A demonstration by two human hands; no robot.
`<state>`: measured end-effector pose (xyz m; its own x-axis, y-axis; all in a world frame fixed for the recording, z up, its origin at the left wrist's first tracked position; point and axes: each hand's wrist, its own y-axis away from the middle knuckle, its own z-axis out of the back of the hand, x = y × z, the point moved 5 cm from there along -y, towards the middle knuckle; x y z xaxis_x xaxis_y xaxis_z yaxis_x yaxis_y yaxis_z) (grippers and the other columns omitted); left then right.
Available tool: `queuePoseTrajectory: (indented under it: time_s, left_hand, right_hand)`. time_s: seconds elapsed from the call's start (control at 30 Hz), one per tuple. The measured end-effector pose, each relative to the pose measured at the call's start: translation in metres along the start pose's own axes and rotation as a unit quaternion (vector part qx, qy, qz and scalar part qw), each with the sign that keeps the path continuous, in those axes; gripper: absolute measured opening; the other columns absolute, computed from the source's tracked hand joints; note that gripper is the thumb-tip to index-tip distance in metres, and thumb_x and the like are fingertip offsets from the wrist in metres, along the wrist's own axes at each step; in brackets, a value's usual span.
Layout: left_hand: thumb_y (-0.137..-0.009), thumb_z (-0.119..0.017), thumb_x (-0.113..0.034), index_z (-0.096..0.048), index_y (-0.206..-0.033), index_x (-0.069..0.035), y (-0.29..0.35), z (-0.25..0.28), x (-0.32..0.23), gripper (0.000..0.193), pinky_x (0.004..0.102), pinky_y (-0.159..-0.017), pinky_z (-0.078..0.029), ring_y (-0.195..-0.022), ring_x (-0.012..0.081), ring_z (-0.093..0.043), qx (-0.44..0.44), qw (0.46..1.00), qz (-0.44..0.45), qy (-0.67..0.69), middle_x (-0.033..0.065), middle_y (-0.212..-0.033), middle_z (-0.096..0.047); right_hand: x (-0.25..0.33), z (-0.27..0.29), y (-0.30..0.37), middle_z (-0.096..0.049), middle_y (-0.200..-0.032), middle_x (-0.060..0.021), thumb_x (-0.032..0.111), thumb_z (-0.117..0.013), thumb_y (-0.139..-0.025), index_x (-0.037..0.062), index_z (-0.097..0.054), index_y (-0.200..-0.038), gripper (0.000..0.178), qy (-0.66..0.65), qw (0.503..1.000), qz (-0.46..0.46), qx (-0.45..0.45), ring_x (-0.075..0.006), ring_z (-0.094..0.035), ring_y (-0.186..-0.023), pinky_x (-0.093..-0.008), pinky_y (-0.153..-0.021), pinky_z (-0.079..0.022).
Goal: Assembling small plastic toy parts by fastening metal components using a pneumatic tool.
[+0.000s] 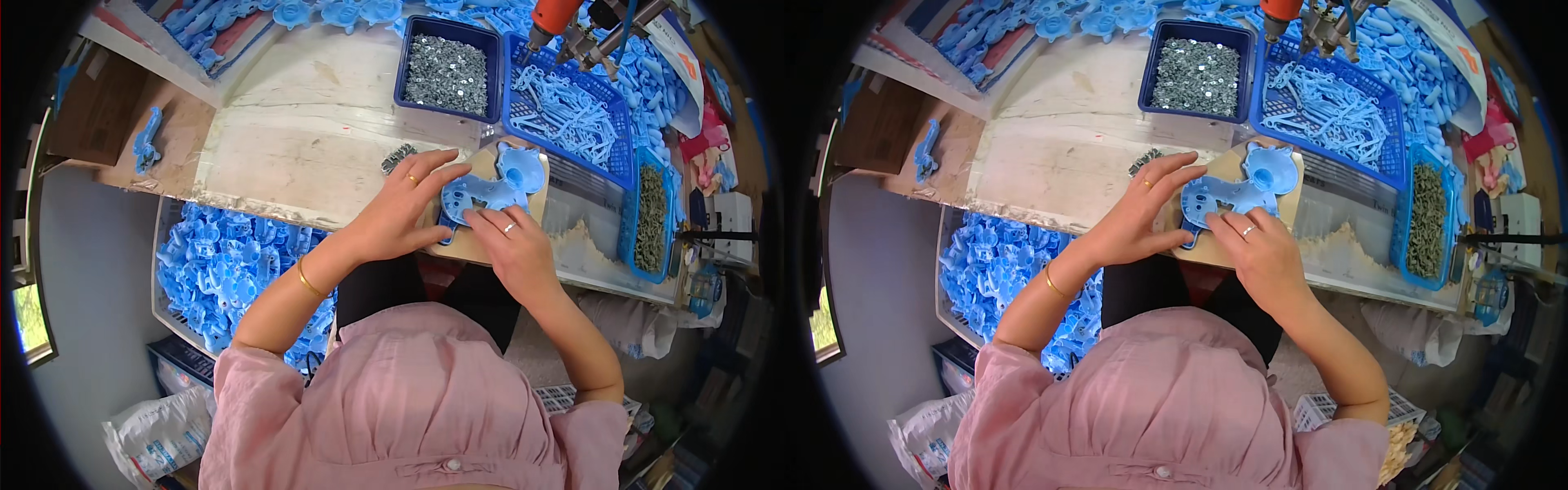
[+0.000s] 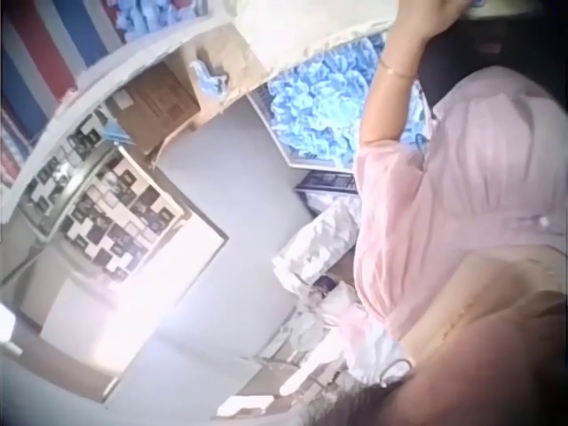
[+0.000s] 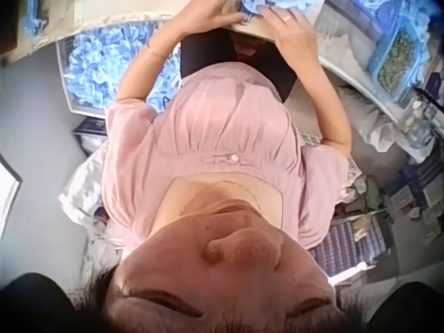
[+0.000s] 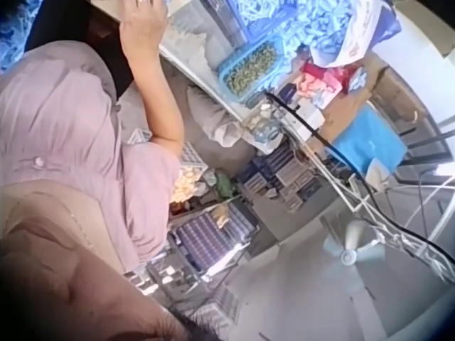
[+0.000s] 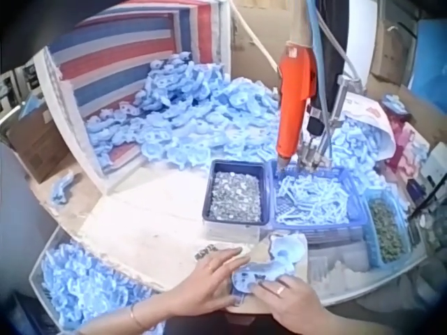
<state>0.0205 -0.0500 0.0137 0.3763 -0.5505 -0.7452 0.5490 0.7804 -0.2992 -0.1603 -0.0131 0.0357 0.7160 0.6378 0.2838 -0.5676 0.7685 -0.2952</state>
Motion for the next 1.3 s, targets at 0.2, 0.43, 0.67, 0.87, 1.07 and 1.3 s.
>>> queuePoseTrajectory:
  time_s: [0.2,0.43,0.67,0.87,1.07,1.3]
  left_hand:
    - [-0.075,-0.079,-0.014,-0.045,-0.148,-0.008,0.000,-0.008,-0.002,0.081,0.0496,-0.119,-0.031,-0.142,0.0393,-0.037,0.026,0.999,0.006,-0.032,0.0163,-0.152,-0.043]
    - [-0.074,-0.078,-0.013,-0.047,-0.144,-0.006,-0.007,-0.015,-0.011,0.077,0.0485,-0.118,-0.034,-0.141,0.0395,-0.038,0.011,0.999,0.001,-0.045,0.0174,-0.148,-0.046]
    - [-0.078,-0.077,-0.015,-0.048,-0.145,-0.007,-0.006,-0.021,-0.022,0.074,0.0499,-0.119,-0.030,-0.144,0.0403,-0.036,0.072,0.994,0.015,-0.084,0.0152,-0.152,-0.045]
    - [-0.081,-0.074,-0.011,-0.051,-0.141,-0.007,-0.023,-0.020,-0.039,0.064,0.0485,-0.116,-0.035,-0.140,0.0399,-0.039,0.046,0.994,-0.011,-0.095,0.0153,-0.148,-0.048]
    - [-0.085,-0.074,-0.013,-0.056,-0.138,-0.009,-0.034,-0.022,-0.043,0.056,0.0494,-0.116,-0.035,-0.142,0.0401,-0.039,0.040,0.997,-0.005,-0.071,0.0149,-0.148,-0.050]
    - [-0.087,-0.074,-0.011,-0.060,-0.129,-0.007,-0.057,-0.025,-0.047,0.045,0.0491,-0.112,-0.039,-0.137,0.0407,-0.044,-0.001,0.999,-0.023,-0.032,0.0149,-0.142,-0.055]
  right_hand:
    - [-0.002,0.003,0.000,-0.067,-0.104,-0.0030,0.002,-0.063,-0.077,0.0088,-0.070,-0.118,0.042,0.017,0.999,0.007,0.037,-0.0233,-0.061,-0.092,-0.0349,-0.078,-0.054]
    - [-0.010,-0.002,-0.001,-0.065,-0.106,-0.0014,0.003,-0.064,-0.077,0.0104,-0.069,-0.119,0.043,0.014,0.994,0.017,0.107,-0.0221,-0.060,-0.099,-0.0331,-0.081,-0.054]
    - [-0.080,0.027,-0.027,-0.068,-0.097,-0.0073,0.006,-0.066,-0.091,0.0079,-0.073,-0.109,0.019,-0.236,0.956,-0.171,0.031,-0.0286,-0.065,-0.086,-0.0370,-0.075,-0.054]
    - [-0.227,0.046,-0.043,-0.067,-0.097,-0.0086,0.002,-0.070,-0.086,0.0097,-0.075,-0.103,0.019,0.093,0.983,-0.156,-0.022,-0.0311,-0.067,-0.089,-0.0393,-0.076,-0.054]
    - [-0.248,0.033,-0.058,-0.065,-0.099,-0.0090,0.003,-0.070,-0.086,0.0101,-0.073,-0.104,0.019,0.074,0.989,-0.102,0.074,-0.0318,-0.065,-0.093,-0.0406,-0.079,-0.053]
    - [-0.246,0.015,-0.060,-0.067,-0.110,-0.0057,0.005,-0.071,-0.084,0.0133,-0.073,-0.098,0.017,0.058,0.983,-0.114,0.129,-0.0302,-0.066,-0.099,-0.0419,-0.082,-0.054]
